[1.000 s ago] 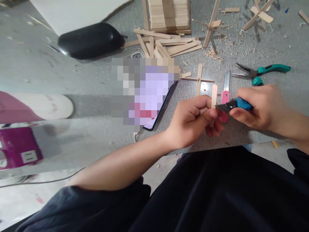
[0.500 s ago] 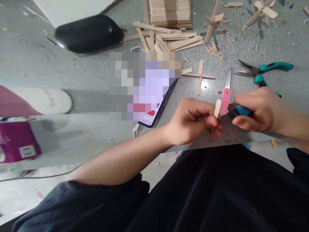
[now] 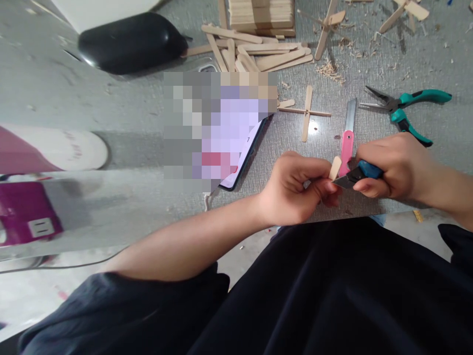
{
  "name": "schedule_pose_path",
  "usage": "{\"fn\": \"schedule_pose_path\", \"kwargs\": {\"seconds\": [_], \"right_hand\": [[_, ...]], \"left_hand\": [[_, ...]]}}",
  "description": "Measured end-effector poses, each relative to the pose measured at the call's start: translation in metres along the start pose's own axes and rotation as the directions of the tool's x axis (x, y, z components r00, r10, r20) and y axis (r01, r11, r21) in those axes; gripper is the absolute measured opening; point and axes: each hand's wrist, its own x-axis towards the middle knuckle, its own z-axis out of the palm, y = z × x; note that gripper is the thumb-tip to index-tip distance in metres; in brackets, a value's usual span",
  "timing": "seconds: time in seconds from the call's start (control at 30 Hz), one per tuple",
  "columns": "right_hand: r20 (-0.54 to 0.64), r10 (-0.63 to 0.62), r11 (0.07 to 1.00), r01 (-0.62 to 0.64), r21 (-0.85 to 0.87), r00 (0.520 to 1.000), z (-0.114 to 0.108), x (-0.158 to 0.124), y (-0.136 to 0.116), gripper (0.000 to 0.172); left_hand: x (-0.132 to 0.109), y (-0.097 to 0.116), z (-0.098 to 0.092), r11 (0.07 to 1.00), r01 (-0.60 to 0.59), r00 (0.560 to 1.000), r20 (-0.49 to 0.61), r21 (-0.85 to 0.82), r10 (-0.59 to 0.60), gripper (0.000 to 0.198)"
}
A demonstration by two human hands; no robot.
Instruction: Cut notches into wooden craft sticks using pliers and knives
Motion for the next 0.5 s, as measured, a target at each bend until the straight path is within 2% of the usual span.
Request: {"fn": "schedule_pose_path", "kwargs": {"seconds": [0.07,0.2,0.4,0.5], "right_hand": [[0.009,0.000,1.000,0.000,0.004,1.000,-0.0005,-0.0003,-0.0009,0.093],[0.006,0.006,1.000,-0.006,-0.002,1.000,0.0011,-0.0019,-0.0021,0.093],[-0.057,0.036,0.999,-0.035,0.021,0.998,0.0052,-0.0026,-0.0039,0.089],[-0.046,0.054,0.995,-0.049,0.091,0.997,-0.0007,0.0002,-0.0057,0.088]], "left_hand": [[-0.0010,-0.0004,0.0009,1.000,-0.019,1.000,-0.003,0.005,0.019,0.027],[-0.0021,0.0011,0.0016,0.999,0.017,1.000,-0.016,0.036,-0.016,0.028],[-0.0013,-0.0019,0.0026,1.000,0.011,0.999,-0.032,0.025,-0.010,0.026],[-0.0002,-0.0041,0.0036,0.997,0.064,0.996,-0.054,-0.046,-0.067,0.035]]}}
